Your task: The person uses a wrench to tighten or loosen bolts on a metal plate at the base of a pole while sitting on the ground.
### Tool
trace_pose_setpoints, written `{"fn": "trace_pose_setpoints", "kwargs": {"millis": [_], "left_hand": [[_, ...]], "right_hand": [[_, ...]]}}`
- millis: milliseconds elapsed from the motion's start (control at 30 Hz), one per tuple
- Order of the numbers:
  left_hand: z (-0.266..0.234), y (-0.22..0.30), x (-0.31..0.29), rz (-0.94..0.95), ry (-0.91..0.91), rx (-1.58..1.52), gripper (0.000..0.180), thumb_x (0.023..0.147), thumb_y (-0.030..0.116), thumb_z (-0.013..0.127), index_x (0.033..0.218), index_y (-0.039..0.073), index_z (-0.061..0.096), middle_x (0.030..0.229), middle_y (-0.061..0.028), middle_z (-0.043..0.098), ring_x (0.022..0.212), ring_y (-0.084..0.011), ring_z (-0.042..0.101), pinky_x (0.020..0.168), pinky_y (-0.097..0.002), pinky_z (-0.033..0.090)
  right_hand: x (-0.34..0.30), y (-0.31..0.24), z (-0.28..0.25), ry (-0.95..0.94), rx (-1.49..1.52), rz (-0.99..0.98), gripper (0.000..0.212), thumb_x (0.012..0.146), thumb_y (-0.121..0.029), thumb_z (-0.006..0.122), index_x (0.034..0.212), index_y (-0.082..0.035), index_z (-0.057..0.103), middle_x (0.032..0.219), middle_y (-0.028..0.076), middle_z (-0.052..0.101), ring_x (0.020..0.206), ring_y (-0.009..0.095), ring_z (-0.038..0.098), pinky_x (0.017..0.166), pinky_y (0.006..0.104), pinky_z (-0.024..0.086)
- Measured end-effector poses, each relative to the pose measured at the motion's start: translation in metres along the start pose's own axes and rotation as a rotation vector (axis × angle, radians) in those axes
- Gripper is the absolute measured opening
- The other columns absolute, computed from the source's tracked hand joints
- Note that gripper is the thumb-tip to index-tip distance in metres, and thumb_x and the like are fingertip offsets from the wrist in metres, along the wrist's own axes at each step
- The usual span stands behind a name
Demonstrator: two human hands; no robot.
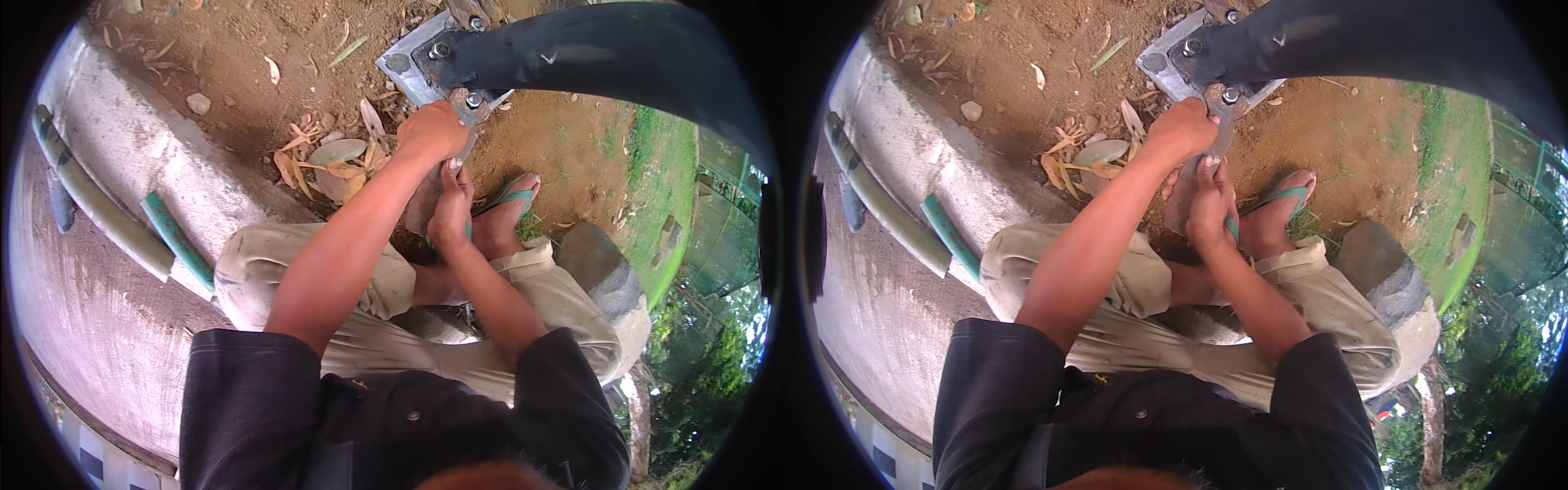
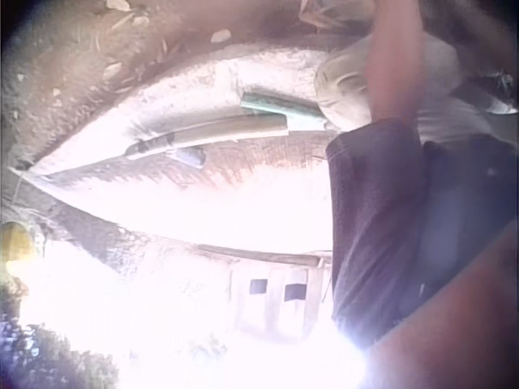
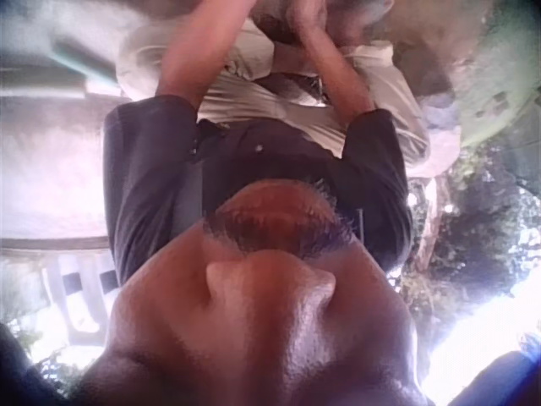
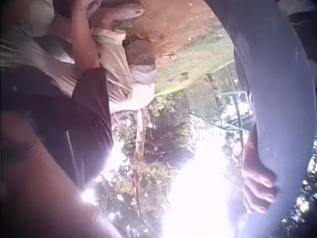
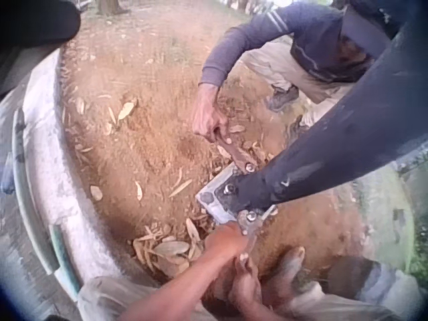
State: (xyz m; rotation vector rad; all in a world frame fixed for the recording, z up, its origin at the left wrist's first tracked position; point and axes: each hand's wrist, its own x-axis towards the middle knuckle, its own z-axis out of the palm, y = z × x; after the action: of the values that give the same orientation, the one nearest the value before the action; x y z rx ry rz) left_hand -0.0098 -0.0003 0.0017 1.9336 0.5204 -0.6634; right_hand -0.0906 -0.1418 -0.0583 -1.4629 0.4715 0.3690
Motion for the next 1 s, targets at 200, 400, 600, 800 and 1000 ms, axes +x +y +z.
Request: {"fn": "trace_pose_setpoints", "kwargs": {"millis": [200,400,600,800,1000], "left_hand": [[-0.028,-0.022,0.006,-0.053,-0.287,0.181,0.047,0.1,0.047,0.061,0.104,0.002,0.073,0.106,-0.0181,0.077,0.099,-0.0356,0.075,0.085,-0.0439,0.058],[-0.064,-0.012,0.005,0.09,0.636,0.182,0.054,0.09,0.049,0.075,0.113,0.002,0.066,0.099,-0.0204,0.076,0.1,-0.0357,0.074,0.087,-0.0474,0.056],[-0.068,0.02,0.029,0.198,0.542,0.417,0.064,0.086,0.05,0.079,0.123,0.002,0.058,0.11,-0.0232,0.074,0.105,-0.0385,0.072,0.093,-0.0471,0.056],[-0.072,0.006,0.061,0.371,0.437,0.585,0.049,0.091,0.046,0.074,0.112,0.002,0.068,0.106,-0.0216,0.073,0.106,-0.038,0.07,0.092,-0.0471,0.057],[-0.073,-0.021,0.082,0.659,0.424,0.783,0.033,0.099,0.028,0.064,0.12,0.003,0.066,0.105,-0.0234,0.072,0.099,-0.041,0.069,0.087,-0.0482,0.057]], "right_hand": [[-0.047,-0.046,-0.063,-0.278,-0.141,0.43,0.023,0.11,-0.026,0.051,0.108,-0.004,0.058,0.086,0.01,0.066,0.062,0.021,0.066,0.052,0.038,0.056],[-0.004,-0.065,-0.065,-0.594,-0.85,0.277,0.027,0.104,-0.022,0.058,0.114,0.002,0.061,0.089,0.014,0.073,0.071,0.026,0.073,0.062,0.0404,0.059],[0.003,-0.039,-0.062,-0.654,-1.276,0.177,0.044,0.102,-0.035,0.056,0.126,0.002,0.061,0.087,0.015,0.078,0.093,0.027,0.076,0.11,0.036,0.037],[-0.015,-0.032,-0.067,-0.639,-1.205,0.113,0.04,0.103,-0.032,0.052,0.125,0.0,0.062,0.077,0.01,0.075,0.078,0.022,0.075,0.112,0.0367,0.035],[-0.013,-0.022,-0.071,-0.651,-1.182,0.117,0.04,0.103,-0.033,0.051,0.129,-0.004,0.059,0.074,0.008,0.075,0.082,0.021,0.075,0.114,0.037,0.029]]}}
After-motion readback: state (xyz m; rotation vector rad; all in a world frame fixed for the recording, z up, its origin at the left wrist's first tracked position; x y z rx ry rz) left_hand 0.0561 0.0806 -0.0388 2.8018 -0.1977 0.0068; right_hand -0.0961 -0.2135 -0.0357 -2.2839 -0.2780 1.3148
